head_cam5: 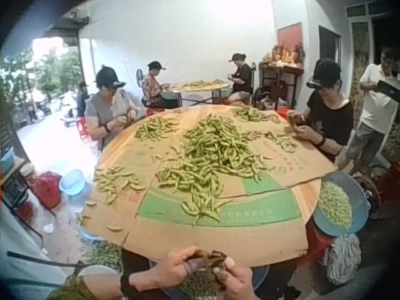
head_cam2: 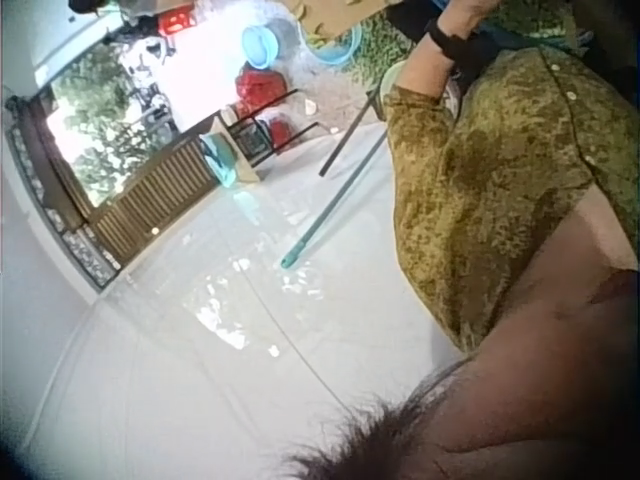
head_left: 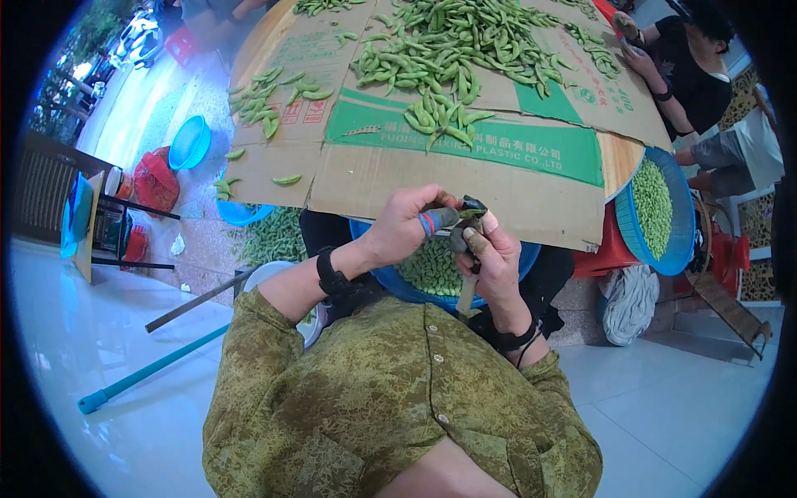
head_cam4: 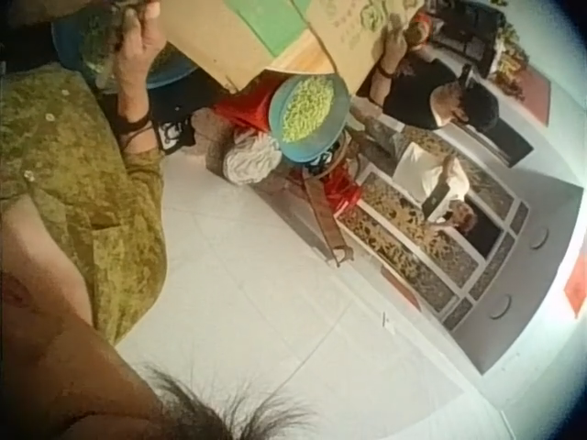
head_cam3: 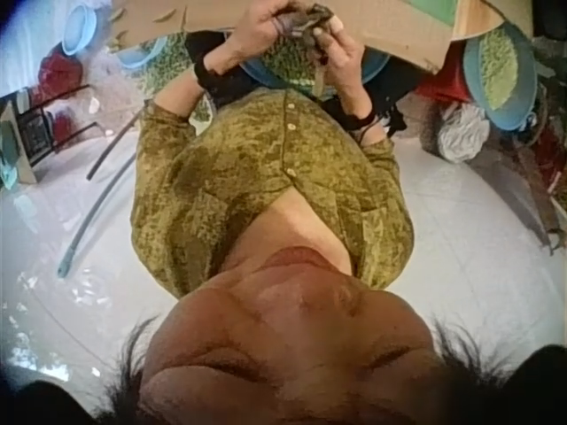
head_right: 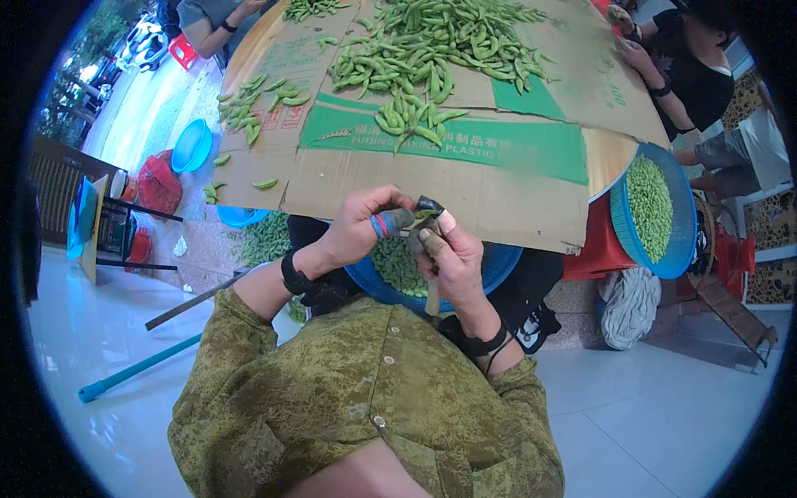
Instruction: Shelling green peas from pods by hand into a blue plastic bowl.
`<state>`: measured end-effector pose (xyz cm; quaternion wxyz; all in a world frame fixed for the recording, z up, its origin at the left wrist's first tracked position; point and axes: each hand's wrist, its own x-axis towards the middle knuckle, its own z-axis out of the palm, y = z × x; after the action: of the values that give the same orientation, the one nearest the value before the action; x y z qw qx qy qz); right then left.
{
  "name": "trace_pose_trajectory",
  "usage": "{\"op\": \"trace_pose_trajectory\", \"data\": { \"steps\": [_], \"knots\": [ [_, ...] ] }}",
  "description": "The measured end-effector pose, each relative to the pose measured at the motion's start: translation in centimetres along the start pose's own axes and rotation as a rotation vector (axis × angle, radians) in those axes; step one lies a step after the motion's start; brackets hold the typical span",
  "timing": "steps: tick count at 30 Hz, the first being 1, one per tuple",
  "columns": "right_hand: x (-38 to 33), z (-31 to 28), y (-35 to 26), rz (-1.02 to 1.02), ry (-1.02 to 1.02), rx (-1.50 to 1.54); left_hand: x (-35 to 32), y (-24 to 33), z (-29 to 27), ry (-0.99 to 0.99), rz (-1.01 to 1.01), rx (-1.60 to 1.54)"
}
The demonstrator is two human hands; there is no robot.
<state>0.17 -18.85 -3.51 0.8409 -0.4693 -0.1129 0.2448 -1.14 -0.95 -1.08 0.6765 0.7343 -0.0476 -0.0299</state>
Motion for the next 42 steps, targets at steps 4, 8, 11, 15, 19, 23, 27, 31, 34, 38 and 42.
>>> {"op": "trace_pose_trajectory", "data": {
  "steps": [4, 8, 11, 15, 19, 23, 27, 31, 34, 38, 42],
  "knots": [
    [-0.2, 0.1, -1.5, 0.084, -0.078, 0.148, 0.8, 0.0, -1.2, -0.264, -0.334, -0.673],
    [-0.4, -1.1, -1.5, 0.15, -0.145, 0.227, 0.7, -0.3, -1.2, -0.301, -0.473, -0.856],
    [0.1, -2.1, -1.1, 0.264, -0.211, 0.421, 0.9, -0.7, -1.1, -0.341, -0.53, -0.89],
    [0.2, -2.2, -0.9, 0.32, -0.15, 0.437, 0.8, 0.8, -0.9, -0.148, 0.349, 0.313],
    [0.1, -2.3, -1.0, 0.417, -0.175, 0.511, 0.2, 2.7, -0.6, -0.091, 0.671, 0.982],
    [0.0, -2.4, -0.3, 0.468, -0.23, 0.669, -0.3, 2.7, -0.8, -0.121, 0.73, 1.1],
    [-0.4, -1.6, -0.2, 0.484, -0.241, 0.719, 0.1, 2.0, -1.3, -0.103, 0.748, 0.937],
    [-0.3, -0.6, -1.0, 0.413, -0.164, 0.676, 0.6, 1.4, -0.4, -0.015, 0.702, 0.754],
    [-0.3, -0.8, -0.5, 0.353, -0.147, 0.61, 0.4, 0.1, 0.4, 0.084, 0.558, 0.576],
    [-0.2, -0.8, -0.7, 0.353, -0.088, 0.482, 0.2, -0.7, 1.0, 0.172, 0.286, 0.311],
    [-0.2, -0.6, -0.6, 0.361, -0.035, 0.467, 0.2, -1.4, 2.0, 0.224, 0.207, 0.168]
  ]
}}
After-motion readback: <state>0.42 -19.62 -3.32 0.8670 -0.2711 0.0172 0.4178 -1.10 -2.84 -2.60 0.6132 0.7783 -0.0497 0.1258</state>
